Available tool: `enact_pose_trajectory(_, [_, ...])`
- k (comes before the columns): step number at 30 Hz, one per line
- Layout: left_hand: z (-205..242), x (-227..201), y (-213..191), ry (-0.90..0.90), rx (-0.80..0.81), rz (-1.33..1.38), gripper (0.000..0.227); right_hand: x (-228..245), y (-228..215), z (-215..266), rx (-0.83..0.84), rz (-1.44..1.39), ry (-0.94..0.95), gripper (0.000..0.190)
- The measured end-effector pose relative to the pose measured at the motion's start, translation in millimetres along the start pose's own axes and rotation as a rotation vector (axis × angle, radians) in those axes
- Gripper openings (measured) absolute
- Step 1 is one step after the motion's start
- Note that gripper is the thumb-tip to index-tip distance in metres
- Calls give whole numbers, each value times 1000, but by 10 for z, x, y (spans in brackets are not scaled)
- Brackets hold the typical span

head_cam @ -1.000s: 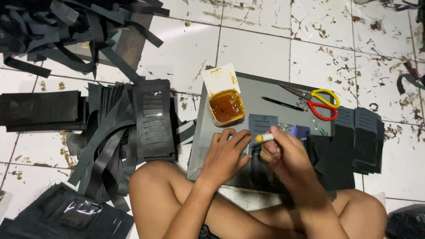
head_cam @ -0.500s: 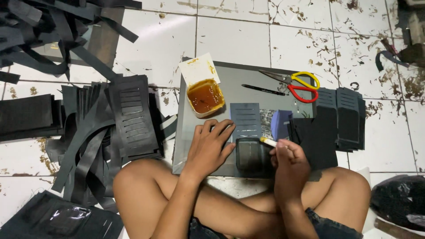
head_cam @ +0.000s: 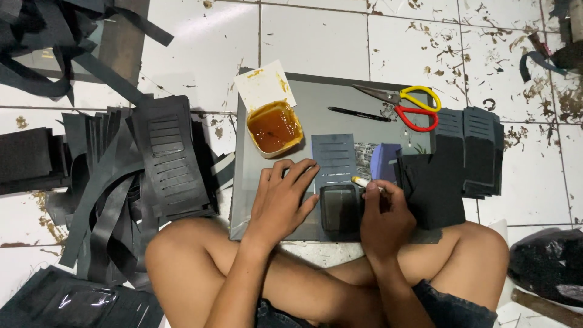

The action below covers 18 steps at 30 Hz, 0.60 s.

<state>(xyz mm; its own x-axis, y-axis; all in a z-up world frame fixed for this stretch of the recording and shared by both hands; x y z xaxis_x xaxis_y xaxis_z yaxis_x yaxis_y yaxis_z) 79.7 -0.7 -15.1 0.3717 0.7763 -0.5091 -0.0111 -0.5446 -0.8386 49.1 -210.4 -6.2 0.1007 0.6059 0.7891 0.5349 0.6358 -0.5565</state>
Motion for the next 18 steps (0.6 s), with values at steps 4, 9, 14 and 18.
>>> enact_pose_trajectory(4, [2,9,4,-12,7,5,51,83,36,-42,-12,76,-86,4])
enact_pose_trajectory(9, [-4,5,-18,-4,-5,3,51,61,111,-14,-6,116,-307,7])
enact_pose_trajectory(14, [3,-1,-24,16,-47,5,51,219,239,66,7,120,-466,6])
enact_pose_trajectory(18, [10,-3,-46,19,-67,7,50,257,330,130,44,109,-506,6])
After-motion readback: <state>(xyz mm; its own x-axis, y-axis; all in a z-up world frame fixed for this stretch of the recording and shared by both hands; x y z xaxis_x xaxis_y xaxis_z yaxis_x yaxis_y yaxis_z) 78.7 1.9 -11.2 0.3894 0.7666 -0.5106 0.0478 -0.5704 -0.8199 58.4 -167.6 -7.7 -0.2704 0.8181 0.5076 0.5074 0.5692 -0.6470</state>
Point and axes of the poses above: each hand's wrist, its own z-axis away from the middle knuckle, its own y-axis out of the palm, x = y × z, the point moved 7 cm from there along -z, towards the middle knuckle, and after that the axes turned 6 degrees about -z, right-handed, at the moved point
